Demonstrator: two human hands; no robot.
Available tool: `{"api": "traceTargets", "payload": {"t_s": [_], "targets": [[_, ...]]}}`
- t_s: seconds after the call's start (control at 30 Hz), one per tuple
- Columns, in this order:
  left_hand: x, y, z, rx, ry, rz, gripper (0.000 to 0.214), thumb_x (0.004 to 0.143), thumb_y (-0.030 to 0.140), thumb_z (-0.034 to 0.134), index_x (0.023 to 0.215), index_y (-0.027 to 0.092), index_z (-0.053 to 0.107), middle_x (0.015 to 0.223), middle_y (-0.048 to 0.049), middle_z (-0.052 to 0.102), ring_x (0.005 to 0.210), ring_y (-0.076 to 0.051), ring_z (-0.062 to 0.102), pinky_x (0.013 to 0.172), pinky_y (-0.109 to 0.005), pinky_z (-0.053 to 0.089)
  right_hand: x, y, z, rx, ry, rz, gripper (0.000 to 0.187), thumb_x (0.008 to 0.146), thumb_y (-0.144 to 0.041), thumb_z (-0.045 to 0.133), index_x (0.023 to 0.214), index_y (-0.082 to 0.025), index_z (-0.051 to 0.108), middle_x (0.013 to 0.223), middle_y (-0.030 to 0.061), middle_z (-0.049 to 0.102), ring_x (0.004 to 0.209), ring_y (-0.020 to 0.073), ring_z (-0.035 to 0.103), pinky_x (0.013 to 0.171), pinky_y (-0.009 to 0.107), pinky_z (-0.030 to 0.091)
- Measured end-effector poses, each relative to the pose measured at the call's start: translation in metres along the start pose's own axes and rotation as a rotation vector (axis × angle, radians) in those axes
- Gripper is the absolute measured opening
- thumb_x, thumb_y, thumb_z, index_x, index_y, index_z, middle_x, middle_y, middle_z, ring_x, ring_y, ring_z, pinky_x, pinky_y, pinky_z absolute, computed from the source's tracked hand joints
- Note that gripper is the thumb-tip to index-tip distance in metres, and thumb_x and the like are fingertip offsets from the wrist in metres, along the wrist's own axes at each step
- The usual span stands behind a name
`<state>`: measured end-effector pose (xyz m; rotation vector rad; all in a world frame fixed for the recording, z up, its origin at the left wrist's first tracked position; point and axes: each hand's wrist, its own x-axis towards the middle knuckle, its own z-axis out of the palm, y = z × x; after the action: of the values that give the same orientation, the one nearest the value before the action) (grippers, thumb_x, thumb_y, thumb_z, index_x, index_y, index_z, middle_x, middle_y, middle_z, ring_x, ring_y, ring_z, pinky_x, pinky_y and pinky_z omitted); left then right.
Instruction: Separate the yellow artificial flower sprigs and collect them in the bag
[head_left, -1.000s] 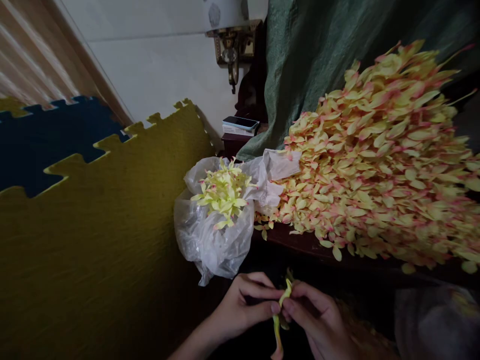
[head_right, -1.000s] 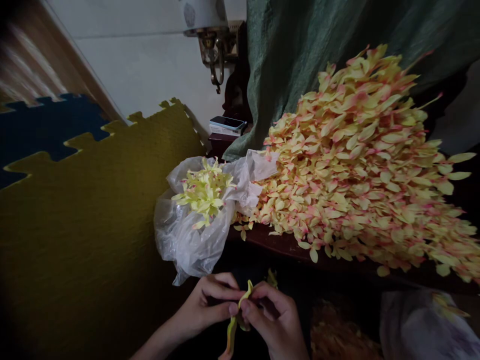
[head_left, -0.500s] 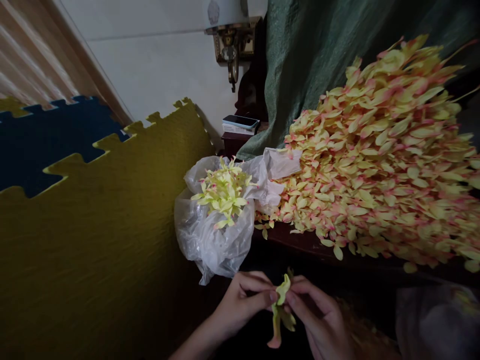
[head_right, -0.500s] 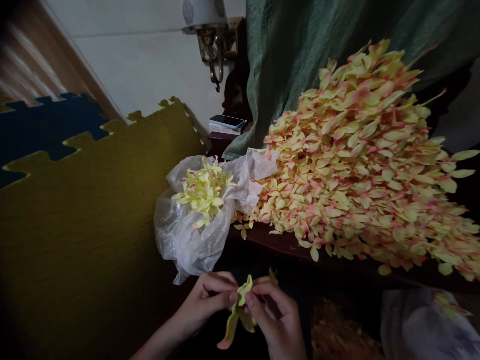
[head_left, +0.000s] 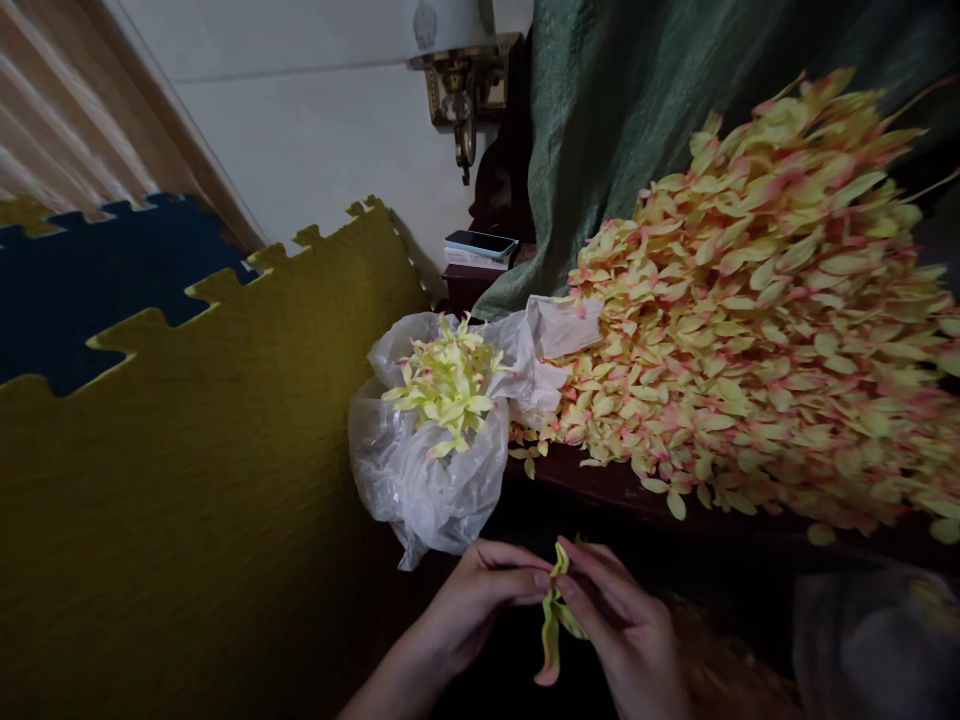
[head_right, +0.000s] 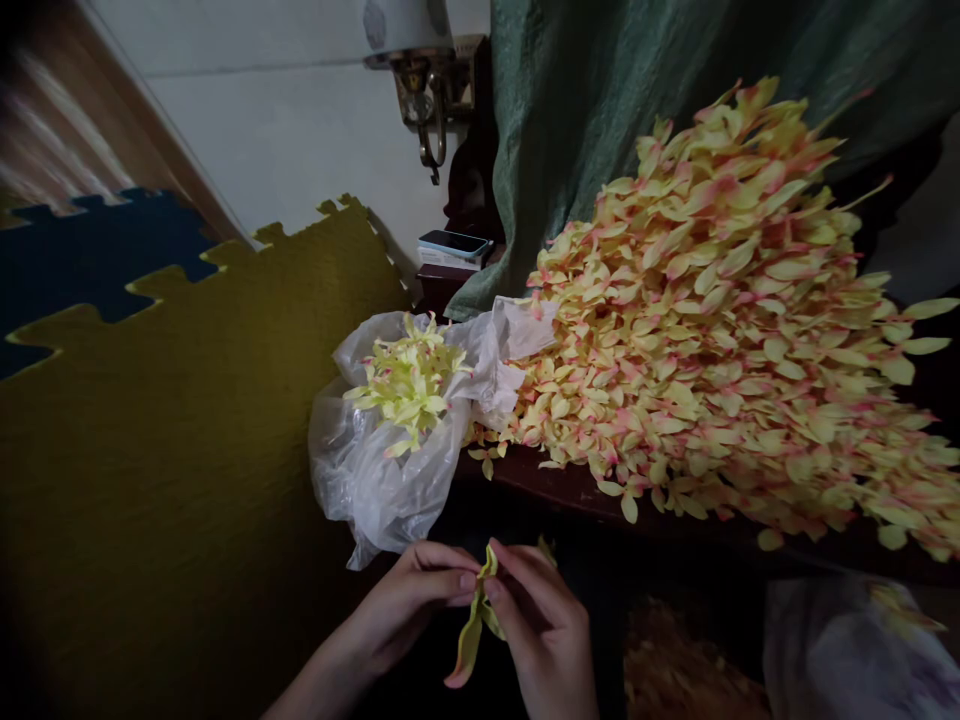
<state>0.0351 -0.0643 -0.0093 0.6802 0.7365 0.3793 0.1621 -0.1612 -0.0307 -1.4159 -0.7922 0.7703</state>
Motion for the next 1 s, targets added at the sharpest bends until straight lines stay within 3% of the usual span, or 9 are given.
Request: {"api": "traceTargets", "payload": {"t_s": [0.13, 0.27, 0.37, 0.6, 0.83, 0.93, 1.0], "targets": [[0.003, -0.004, 0.0, -0.052, 0.05, -0.027, 0.018, 0.055, 0.025, 0.088, 0.067, 0.015, 0.079, 0.069, -0.005, 0.075, 0.068, -0.014, 0.064, 0.073, -0.024, 0.05, 0.0, -0.003, 0.007, -0.039, 0.072, -0.05, 0.022, 0.081, -0.027, 0.069, 0.102, -0.028, 0.075, 0.094, 0.005, 0.07, 0.082, 0.0179, 0.072, 0.069, 0.022, 0.059], [0.006, -0.007, 0.001, -0.105, 0.071, -0.02, 0.019, 0.055, 0.025, 0.088, 0.066, 0.014, 0.079, 0.068, -0.0052, 0.074, 0.069, -0.014, 0.063, 0.076, -0.025, 0.05, -0.001, -0.008, 0.014, -0.177, 0.201, -0.207, 0.008, 0.08, -0.024, 0.068, 0.084, -0.024, 0.075, 0.077, 0.0028, 0.068, 0.07, 0.0159, 0.07, 0.063, 0.021, 0.058], [0.007, -0.009, 0.0, -0.074, 0.085, 0.031, 0.016, 0.057, 0.024, 0.087, 0.066, 0.014, 0.079, 0.064, -0.004, 0.073, 0.067, -0.011, 0.06, 0.071, -0.021, 0.046, -0.001, -0.01, 0.013, -0.326, 0.206, -0.299, 0.009, 0.08, -0.023, 0.067, 0.078, -0.023, 0.076, 0.077, 0.0047, 0.071, 0.069, 0.0159, 0.07, 0.064, 0.02, 0.057], [0.004, -0.009, 0.0, 0.047, 0.106, 0.128, 0.014, 0.064, 0.027, 0.082, 0.071, 0.015, 0.08, 0.066, -0.0042, 0.072, 0.066, -0.013, 0.057, 0.069, -0.023, 0.04, 0.0, -0.005, 0.009, -0.301, 0.111, -0.148, 0.012, 0.077, -0.029, 0.072, 0.085, -0.023, 0.078, 0.09, 0.0088, 0.075, 0.081, 0.0232, 0.072, 0.073, 0.03, 0.06], [0.005, -0.015, 0.002, 0.177, 0.177, 0.252, 0.02, 0.066, 0.035, 0.081, 0.07, 0.015, 0.078, 0.069, -0.0038, 0.069, 0.071, -0.016, 0.057, 0.072, -0.026, 0.041, 0.006, -0.005, 0.01, -0.105, 0.106, 0.027, 0.016, 0.072, -0.036, 0.075, 0.073, -0.02, 0.076, 0.082, 0.0091, 0.074, 0.076, 0.0238, 0.072, 0.065, 0.03, 0.061], [0.007, -0.025, 0.004, 0.204, 0.268, 0.32, 0.026, 0.068, 0.04, 0.079, 0.071, 0.015, 0.075, 0.072, -0.0037, 0.069, 0.074, -0.017, 0.058, 0.071, -0.025, 0.044, 0.002, 0.003, 0.018, -0.121, 0.192, 0.057, 0.023, 0.075, -0.042, 0.072, 0.078, -0.019, 0.074, 0.084, 0.0107, 0.075, 0.072, 0.0244, 0.072, 0.062, 0.032, 0.061], [0.01, -0.031, 0.007, 0.173, 0.311, 0.327, 0.033, 0.069, 0.047, 0.077, 0.073, 0.014, 0.071, 0.069, -0.0021, 0.065, 0.064, -0.014, 0.056, 0.058, -0.023, 0.044, -0.002, 0.011, 0.028, -0.176, 0.285, 0.034, 0.027, 0.079, -0.045, 0.067, 0.082, -0.019, 0.072, 0.087, 0.0119, 0.075, 0.072, 0.0249, 0.073, 0.061, 0.033, 0.06]]}}
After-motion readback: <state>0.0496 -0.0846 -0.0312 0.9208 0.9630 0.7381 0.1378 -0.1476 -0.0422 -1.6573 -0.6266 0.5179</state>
